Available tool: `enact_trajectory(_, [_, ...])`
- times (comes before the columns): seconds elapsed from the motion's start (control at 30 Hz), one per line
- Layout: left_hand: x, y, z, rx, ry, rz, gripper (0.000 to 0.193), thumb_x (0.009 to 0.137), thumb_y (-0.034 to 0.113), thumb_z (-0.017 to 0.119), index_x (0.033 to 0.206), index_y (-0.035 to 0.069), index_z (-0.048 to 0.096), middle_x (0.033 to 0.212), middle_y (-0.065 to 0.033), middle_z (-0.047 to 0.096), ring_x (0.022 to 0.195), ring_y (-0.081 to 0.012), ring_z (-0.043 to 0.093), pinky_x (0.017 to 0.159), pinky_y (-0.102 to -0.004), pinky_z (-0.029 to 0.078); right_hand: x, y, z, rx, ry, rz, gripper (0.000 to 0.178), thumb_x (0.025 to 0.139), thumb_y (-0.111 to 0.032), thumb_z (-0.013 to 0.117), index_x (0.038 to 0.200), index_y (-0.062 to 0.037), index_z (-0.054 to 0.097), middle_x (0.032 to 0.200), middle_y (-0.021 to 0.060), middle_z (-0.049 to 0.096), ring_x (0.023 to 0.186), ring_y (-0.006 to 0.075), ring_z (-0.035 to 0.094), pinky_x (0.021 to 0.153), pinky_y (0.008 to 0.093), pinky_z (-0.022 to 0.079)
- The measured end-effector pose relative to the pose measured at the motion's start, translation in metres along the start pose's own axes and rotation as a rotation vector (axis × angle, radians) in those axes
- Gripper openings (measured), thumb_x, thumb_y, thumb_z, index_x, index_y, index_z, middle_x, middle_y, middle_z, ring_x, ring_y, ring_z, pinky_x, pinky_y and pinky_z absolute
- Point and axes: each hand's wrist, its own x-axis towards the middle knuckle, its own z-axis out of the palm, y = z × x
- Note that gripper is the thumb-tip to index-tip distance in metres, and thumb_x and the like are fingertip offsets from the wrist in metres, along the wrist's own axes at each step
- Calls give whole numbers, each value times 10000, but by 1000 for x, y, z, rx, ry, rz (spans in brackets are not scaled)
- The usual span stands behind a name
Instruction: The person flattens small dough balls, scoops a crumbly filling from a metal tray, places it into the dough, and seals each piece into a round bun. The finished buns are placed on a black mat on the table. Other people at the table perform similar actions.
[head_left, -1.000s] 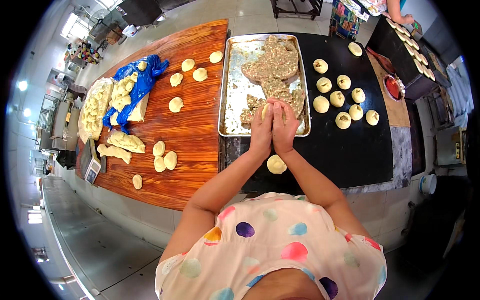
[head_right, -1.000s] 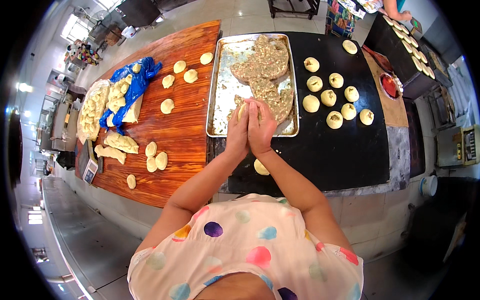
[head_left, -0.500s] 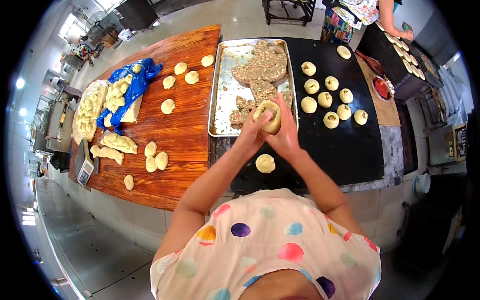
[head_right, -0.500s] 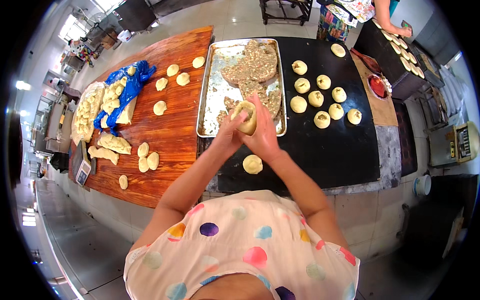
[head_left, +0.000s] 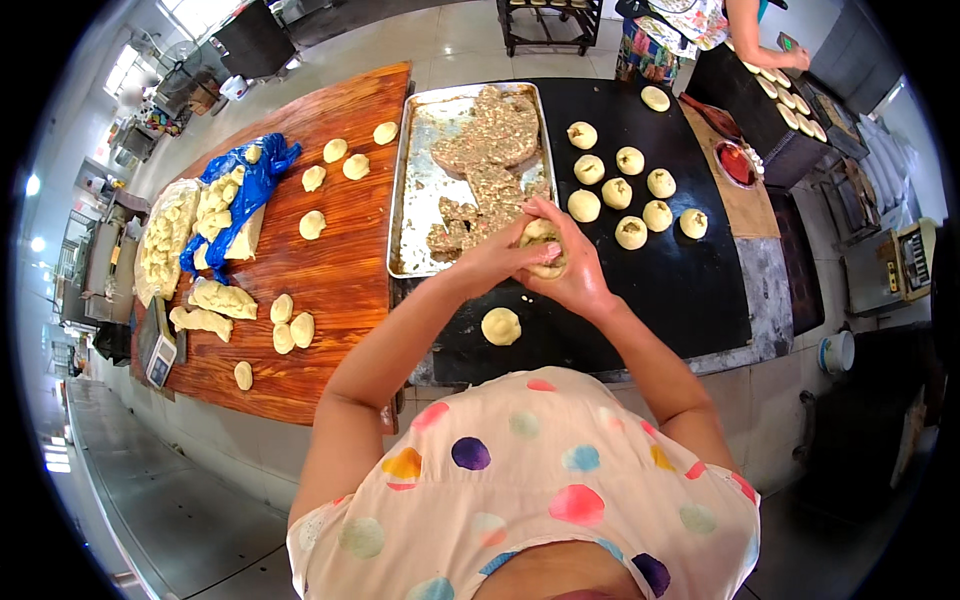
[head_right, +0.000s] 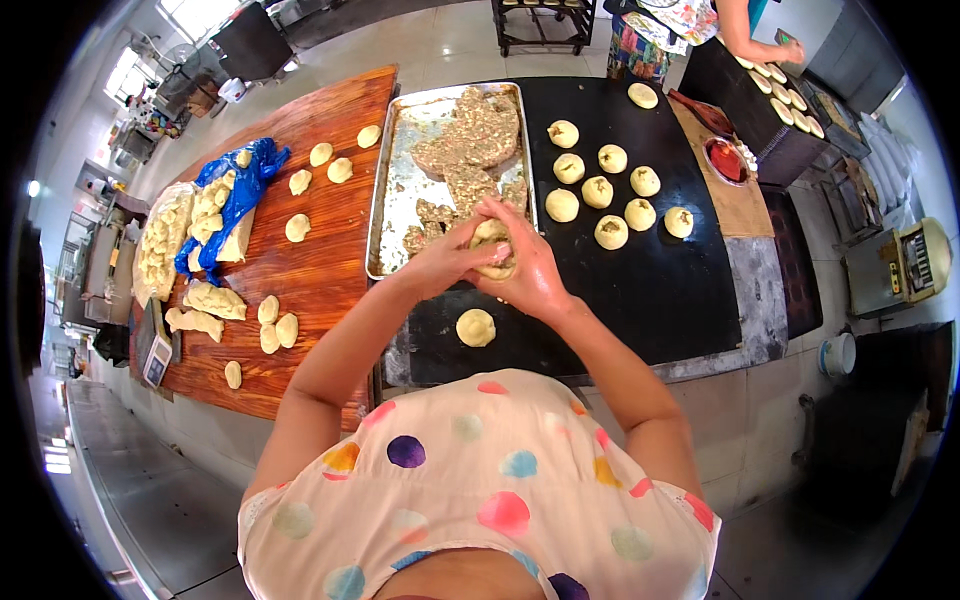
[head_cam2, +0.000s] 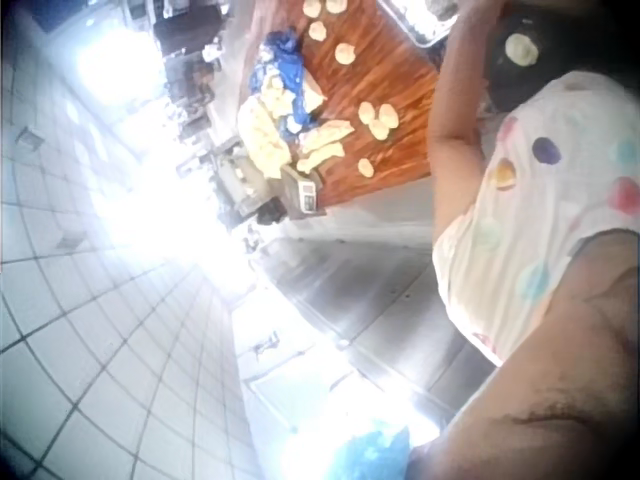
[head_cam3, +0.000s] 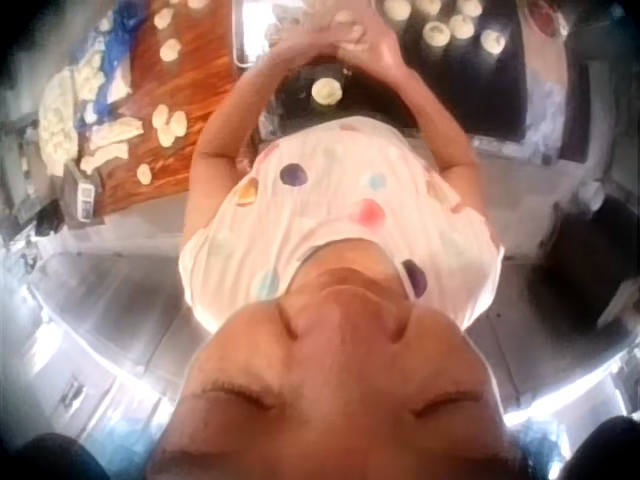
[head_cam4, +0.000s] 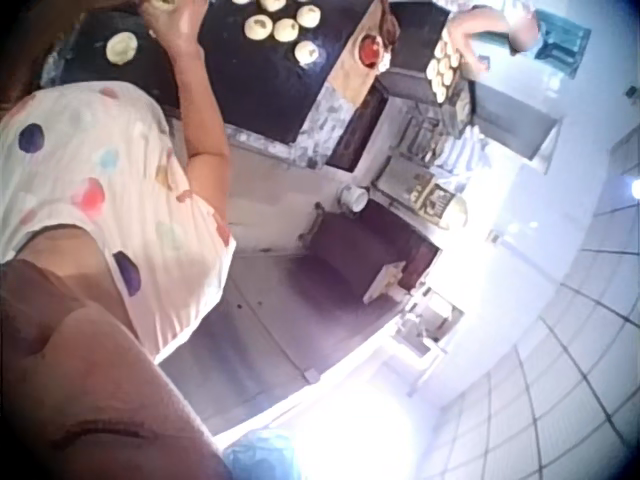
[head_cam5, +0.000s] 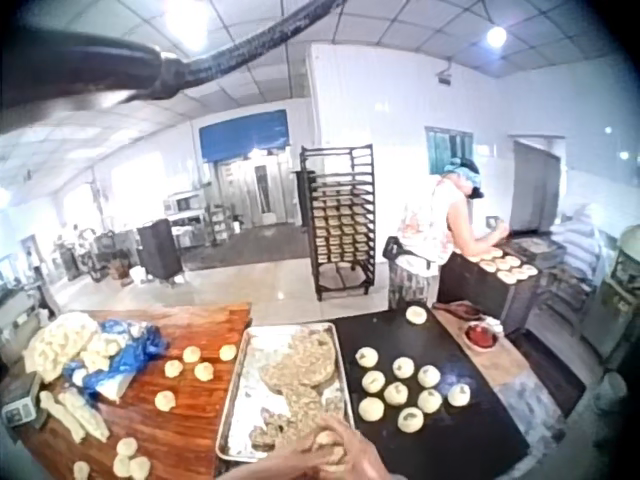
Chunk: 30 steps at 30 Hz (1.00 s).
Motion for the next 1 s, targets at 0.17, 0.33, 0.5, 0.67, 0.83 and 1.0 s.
enact_trajectory(0.17, [21,-23,13,-409,74,222,633,950,361,608,1454,105,324,1298,-66,523,1197,-174,526,964,-372,467,-2,9,6,-232,285,-176,770,632,-121,848,1308,-25,492,1232,151,595,1184,355,549,1078,449,395])
enact_trajectory(0.33, [23,-23,19,-255,6,98,527,984,346,551,1414,84,392,1288,-60,534,1168,-169,553,972,-371,465,-1,3,-35,51,-83,3,877,640,-166,864,1387,-32,424,1246,158,584,1192,378,531,1049,432,414])
enact_trajectory(0.5, [33,-24,28,-523,-88,282,563,955,289,610,1413,55,380,1275,-57,539,1169,-164,552,968,-349,471,-2,12,-27,-189,169,-257,735,625,-145,858,1271,-28,527,1196,119,622,1166,363,559,1002,433,455])
enact_trajectory(0.67, [26,-20,25,-104,-67,74,543,901,199,686,1351,54,418,1260,-63,525,1161,-159,541,927,-336,491,-5,4,-43,-61,11,-111,708,631,-106,830,1273,-39,540,1223,128,620,1160,346,571,993,418,466])
enact_trajectory(0.83, [24,-12,31,-75,-44,21,482,985,315,553,1350,28,425,1250,-75,527,1164,-152,528,932,-306,473,-9,7,-46,22,72,-128,444,735,-96,783,1153,-36,647,1120,139,667,1057,275,635,924,372,509])
enact_trajectory(1.0, [35,-18,41,607,222,262,645,1017,546,297,1341,11,455,1242,-136,567,1171,-248,543,952,-370,450,-14,15,-22,478,334,163,242,919,-106,625,1115,30,663,1061,121,697,974,142,633,903,302,492])
